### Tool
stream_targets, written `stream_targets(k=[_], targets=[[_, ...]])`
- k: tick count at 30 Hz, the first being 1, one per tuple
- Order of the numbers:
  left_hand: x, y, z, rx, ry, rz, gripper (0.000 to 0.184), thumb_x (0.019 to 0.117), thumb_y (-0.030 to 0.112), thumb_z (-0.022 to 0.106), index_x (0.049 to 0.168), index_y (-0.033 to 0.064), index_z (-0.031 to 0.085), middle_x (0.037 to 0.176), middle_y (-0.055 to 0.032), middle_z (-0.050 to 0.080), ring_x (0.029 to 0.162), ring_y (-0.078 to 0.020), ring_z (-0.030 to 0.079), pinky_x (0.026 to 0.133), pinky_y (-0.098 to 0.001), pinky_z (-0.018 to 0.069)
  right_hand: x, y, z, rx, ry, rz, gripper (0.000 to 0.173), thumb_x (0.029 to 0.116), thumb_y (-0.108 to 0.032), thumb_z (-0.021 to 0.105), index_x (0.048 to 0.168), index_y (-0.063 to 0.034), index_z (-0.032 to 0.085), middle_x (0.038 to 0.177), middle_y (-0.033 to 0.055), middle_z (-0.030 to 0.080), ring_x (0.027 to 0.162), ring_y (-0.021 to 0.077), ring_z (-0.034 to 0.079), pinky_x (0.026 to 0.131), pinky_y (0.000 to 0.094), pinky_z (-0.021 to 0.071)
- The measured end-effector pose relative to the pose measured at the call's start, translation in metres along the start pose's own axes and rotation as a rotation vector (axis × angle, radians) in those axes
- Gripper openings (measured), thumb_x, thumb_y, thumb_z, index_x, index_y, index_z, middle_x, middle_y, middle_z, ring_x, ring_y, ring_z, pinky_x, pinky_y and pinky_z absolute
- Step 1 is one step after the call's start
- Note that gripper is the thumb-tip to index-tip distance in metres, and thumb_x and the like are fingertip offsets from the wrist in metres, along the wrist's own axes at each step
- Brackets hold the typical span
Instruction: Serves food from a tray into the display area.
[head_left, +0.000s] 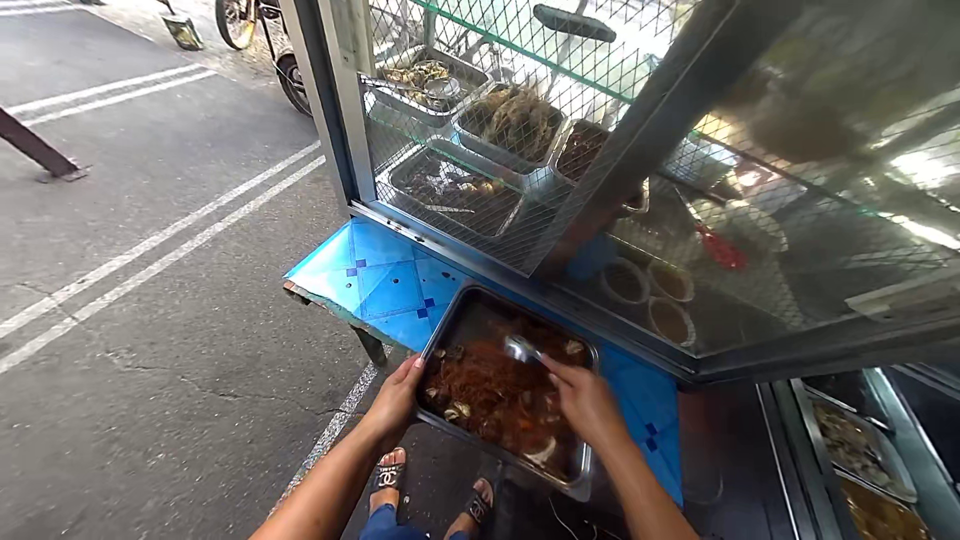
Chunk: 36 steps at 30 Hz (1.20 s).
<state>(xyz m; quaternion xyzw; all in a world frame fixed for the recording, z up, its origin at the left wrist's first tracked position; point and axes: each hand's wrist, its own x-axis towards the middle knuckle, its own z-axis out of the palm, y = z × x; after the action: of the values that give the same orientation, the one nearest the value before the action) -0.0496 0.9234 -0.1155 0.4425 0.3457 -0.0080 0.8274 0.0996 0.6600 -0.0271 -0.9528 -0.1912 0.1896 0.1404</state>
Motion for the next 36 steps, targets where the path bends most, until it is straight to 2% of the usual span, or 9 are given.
stream_targets(k=[4, 7, 12, 18, 20, 22, 25, 32, 36], targets=[[0.001, -0.002, -0.002, 0.007, -0.017, 0.000, 0.045, 0.1122, 0.038, 0.035, 0.148, 0.0148, 0.048, 0.121, -0.0163, 0.070, 0.105, -0.0320, 0.072, 0.083, -0.0528, 0.0625, -0.070, 0.040, -0.021, -0.009, 0.138, -0.054, 0.034, 0.1029, -0.023, 0.056, 0.132, -0.0320, 0.073, 0.108, 0.0054, 0.078, 0.098, 0.0259, 0.075, 0.086, 0.0584, 0.0583], [0.001, -0.003, -0.002, 0.001, -0.033, 0.001, 0.044, 0.1122, 0.038, 0.035, 0.148, 0.0150, 0.049, 0.121, -0.0164, 0.070, 0.105, -0.0325, 0.072, 0.083, -0.0534, 0.0626, -0.089, 0.047, -0.040, -0.017, 0.052, 0.013, 0.035, 0.1030, -0.023, 0.055, 0.132, -0.0325, 0.072, 0.112, 0.0029, 0.078, 0.100, 0.0249, 0.075, 0.087, 0.0599, 0.0566], [0.000, -0.001, -0.001, 0.009, -0.028, -0.004, 0.045, 0.1120, 0.038, 0.036, 0.149, 0.0163, 0.048, 0.120, -0.0171, 0.070, 0.103, -0.0323, 0.073, 0.083, -0.0528, 0.0624, -0.043, 0.003, -0.047, -0.048, 0.168, 0.050, 0.034, 0.1050, -0.024, 0.055, 0.134, -0.0334, 0.071, 0.115, 0.0045, 0.077, 0.104, 0.0273, 0.074, 0.089, 0.0588, 0.0567], [-0.002, 0.001, 0.001, 0.019, -0.031, -0.009, 0.044, 0.1116, 0.039, 0.036, 0.148, 0.0184, 0.049, 0.119, -0.0174, 0.070, 0.102, -0.0328, 0.072, 0.082, -0.0529, 0.0622, -0.004, -0.021, 0.005, -0.124, -0.021, 0.103, 0.041, 0.1081, -0.030, 0.047, 0.146, -0.0408, 0.059, 0.123, 0.0085, 0.073, 0.113, 0.0282, 0.069, 0.096, 0.0534, 0.0549], [-0.002, 0.001, 0.000, 0.019, -0.030, 0.004, 0.044, 0.1117, 0.039, 0.036, 0.149, 0.0183, 0.048, 0.121, -0.0169, 0.070, 0.105, -0.0322, 0.072, 0.084, -0.0527, 0.0618, -0.038, -0.004, 0.016, -0.091, 0.037, 0.052, 0.040, 0.1070, -0.027, 0.049, 0.143, -0.0385, 0.062, 0.114, 0.0102, 0.075, 0.104, 0.0289, 0.072, 0.090, 0.0535, 0.0570], [-0.002, 0.000, 0.001, 0.025, -0.017, 0.006, 0.045, 0.1119, 0.039, 0.035, 0.149, 0.0176, 0.048, 0.121, -0.0170, 0.070, 0.103, -0.0318, 0.072, 0.083, -0.0521, 0.0618, -0.079, 0.021, 0.023, -0.059, 0.217, -0.071, 0.037, 0.1029, -0.021, 0.055, 0.136, -0.0314, 0.070, 0.094, 0.0119, 0.075, 0.082, 0.0296, 0.073, 0.072, 0.0537, 0.0598], [-0.004, 0.002, 0.001, 0.041, -0.013, -0.008, 0.045, 0.1121, 0.040, 0.035, 0.149, 0.0179, 0.048, 0.119, -0.0167, 0.070, 0.100, -0.0313, 0.072, 0.082, -0.0514, 0.0621, -0.123, 0.040, 0.016, -0.123, 0.315, -0.137, 0.038, 0.0995, -0.018, 0.056, 0.131, -0.0286, 0.073, 0.079, 0.0114, 0.068, 0.064, 0.0273, 0.067, 0.056, 0.0490, 0.0547], [-0.004, 0.004, -0.001, 0.003, -0.036, -0.036, 0.045, 0.1120, 0.041, 0.033, 0.149, 0.0197, 0.047, 0.119, -0.0168, 0.070, 0.101, -0.0323, 0.072, 0.082, -0.0522, 0.0617, -0.129, 0.043, -0.022, -0.201, 0.277, -0.192, 0.040, 0.0994, -0.017, 0.055, 0.131, -0.0342, 0.073, 0.080, 0.0104, 0.068, 0.063, 0.0259, 0.065, 0.054, 0.0474, 0.0529], [-0.007, 0.011, 0.000, -0.021, -0.063, -0.100, 0.045, 0.1115, 0.043, 0.033, 0.146, 0.0193, 0.050, 0.117, -0.0171, 0.070, 0.100, -0.0327, 0.072, 0.083, -0.0525, 0.0613, -0.114, 0.036, -0.029, -0.151, 0.370, -0.382, 0.035, 0.1009, -0.027, 0.055, 0.128, -0.0392, 0.074, 0.073, 0.0009, 0.062, 0.056, 0.0144, 0.057, 0.047, 0.0370, 0.0468]])
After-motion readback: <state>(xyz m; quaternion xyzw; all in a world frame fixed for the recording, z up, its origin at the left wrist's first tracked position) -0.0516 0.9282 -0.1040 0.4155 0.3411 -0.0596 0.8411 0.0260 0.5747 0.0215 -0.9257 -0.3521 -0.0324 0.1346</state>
